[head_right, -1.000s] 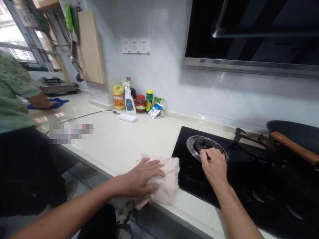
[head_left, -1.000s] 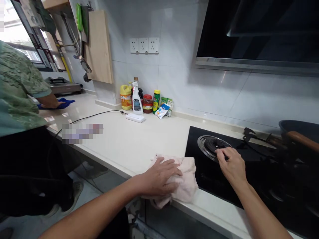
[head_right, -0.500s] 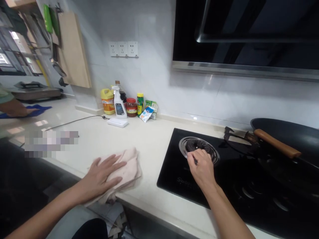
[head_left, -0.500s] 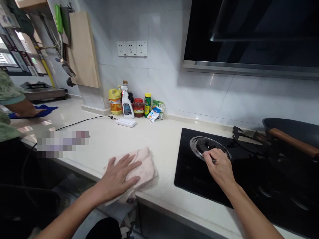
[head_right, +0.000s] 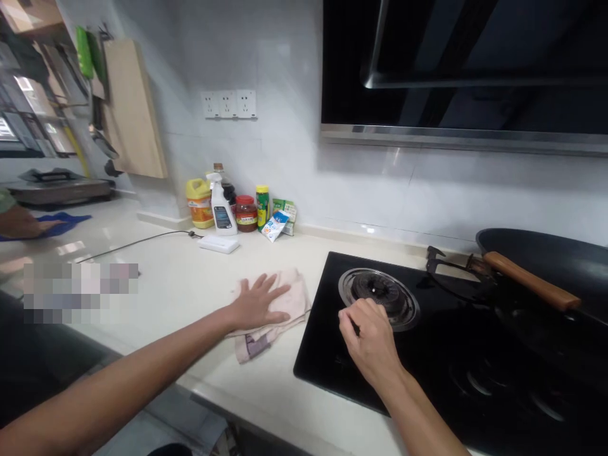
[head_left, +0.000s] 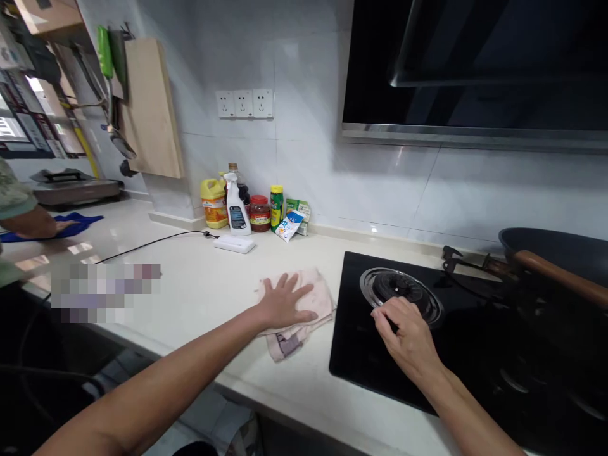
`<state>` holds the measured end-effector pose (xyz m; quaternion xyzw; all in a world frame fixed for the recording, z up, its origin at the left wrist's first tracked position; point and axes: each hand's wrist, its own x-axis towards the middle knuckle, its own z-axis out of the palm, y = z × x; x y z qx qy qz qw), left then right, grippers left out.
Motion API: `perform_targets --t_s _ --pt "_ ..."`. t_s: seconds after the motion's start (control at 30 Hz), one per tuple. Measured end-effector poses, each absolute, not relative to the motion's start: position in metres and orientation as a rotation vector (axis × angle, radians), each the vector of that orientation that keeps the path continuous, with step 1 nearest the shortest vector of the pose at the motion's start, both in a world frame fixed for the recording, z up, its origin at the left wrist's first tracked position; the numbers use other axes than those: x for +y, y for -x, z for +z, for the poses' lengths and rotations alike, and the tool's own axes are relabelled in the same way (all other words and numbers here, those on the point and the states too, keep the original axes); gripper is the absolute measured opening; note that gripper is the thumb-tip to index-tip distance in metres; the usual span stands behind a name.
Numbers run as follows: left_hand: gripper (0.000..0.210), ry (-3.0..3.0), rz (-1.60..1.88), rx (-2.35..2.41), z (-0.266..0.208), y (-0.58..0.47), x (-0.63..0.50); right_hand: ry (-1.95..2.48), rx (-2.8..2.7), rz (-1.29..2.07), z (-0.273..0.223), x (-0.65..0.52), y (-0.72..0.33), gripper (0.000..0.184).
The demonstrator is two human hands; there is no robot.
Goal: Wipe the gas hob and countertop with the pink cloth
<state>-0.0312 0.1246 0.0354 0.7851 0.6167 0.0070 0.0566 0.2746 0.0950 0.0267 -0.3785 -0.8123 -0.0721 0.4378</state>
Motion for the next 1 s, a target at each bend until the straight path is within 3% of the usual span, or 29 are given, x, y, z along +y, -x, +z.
perform_targets --t_s 0.47,0.73,1.0 --pt "0.065 -2.516 0.105 1.755 0.029 -0.025 0.298 0.842 -2.105 -0.161 0.035 0.08 -0.263 0.02" --pt "0.073 -2.404 0.154 1.895 0.025 -0.011 0.378 0.795 -2.119 -0.189 0.041 0.081 -0.266 0.018" --pt "0.072 -2.358 0.167 1.99 0.024 0.022 0.373 0.861 -2.161 -0.188 0.034 0.087 -0.272 0.017"
